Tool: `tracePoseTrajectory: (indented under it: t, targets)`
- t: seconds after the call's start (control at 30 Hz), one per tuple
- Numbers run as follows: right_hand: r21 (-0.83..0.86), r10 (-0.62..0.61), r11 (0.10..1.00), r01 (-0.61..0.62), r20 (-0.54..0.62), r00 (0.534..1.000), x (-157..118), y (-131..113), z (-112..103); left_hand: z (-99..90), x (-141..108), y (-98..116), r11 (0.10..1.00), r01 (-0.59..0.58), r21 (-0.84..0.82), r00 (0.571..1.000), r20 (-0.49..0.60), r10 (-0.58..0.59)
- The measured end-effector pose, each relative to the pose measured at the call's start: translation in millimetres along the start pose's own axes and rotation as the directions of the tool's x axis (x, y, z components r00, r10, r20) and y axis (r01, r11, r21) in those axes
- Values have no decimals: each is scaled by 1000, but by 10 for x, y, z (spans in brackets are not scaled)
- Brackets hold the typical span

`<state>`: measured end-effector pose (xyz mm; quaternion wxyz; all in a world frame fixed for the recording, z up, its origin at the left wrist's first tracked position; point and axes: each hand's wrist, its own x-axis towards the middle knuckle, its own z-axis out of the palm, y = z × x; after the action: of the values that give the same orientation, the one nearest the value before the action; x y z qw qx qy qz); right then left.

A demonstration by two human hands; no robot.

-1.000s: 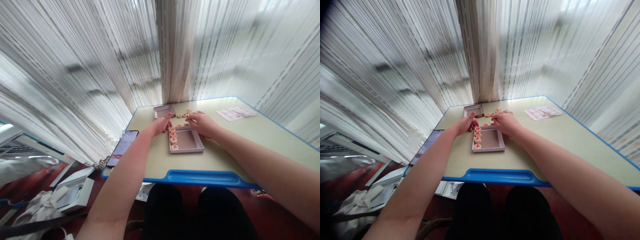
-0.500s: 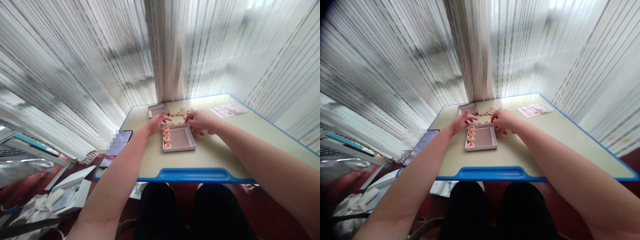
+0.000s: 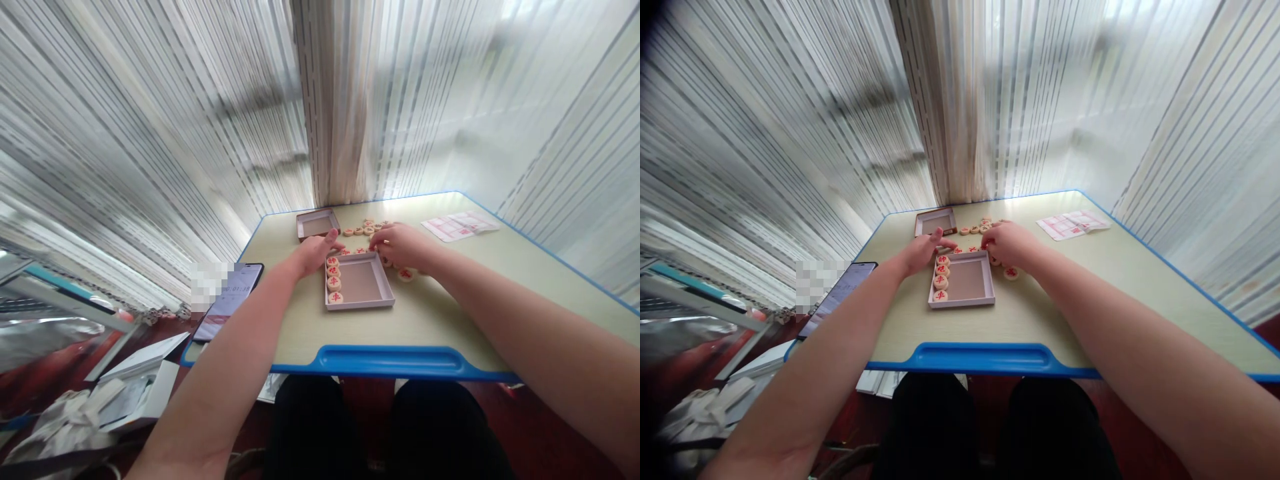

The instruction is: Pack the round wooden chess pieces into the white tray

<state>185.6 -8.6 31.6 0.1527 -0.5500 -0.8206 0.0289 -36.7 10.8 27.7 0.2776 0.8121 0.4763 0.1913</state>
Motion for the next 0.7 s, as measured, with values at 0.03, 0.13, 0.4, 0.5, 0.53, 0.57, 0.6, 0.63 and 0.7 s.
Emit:
tracePoseTrajectory:
  t: [0.03,0.13,0.4,0.5,0.53,0.57,0.6,0.63,0.7]
  targets:
    - [-6,6,1000,-6,-15,1000,4,8,13,0,2,3,1000,-18,-8,1000,13,18]
    - [-24,44,999,-45,-51,998,10,29,42,0,18,-10,999,-45,-29,998,36,46]
    - [-32,34,999,-37,-87,996,0,19,61,-16,56,-77,998,10,68,999,-34,-8]
    - [-59,-4,998,0,-77,997,4,19,87,-14,54,-84,997,-5,72,1000,-30,8]
    - [-68,-21,998,16,-72,997,6,22,95,-12,54,-84,997,-9,76,1000,-27,11]
    - [-74,-33,997,28,-71,997,7,24,100,-11,55,-85,997,-12,79,1000,-24,14]
    - [-76,-40,997,34,-74,996,6,26,102,-10,57,-87,996,-12,83,1000,-24,14]
    - [-71,-41,997,35,-83,996,6,26,101,-7,61,-89,996,-10,88,1000,-28,13]
    - [-49,-31,998,25,-113,993,5,20,94,-2,71,-94,994,-13,104,999,-38,17]
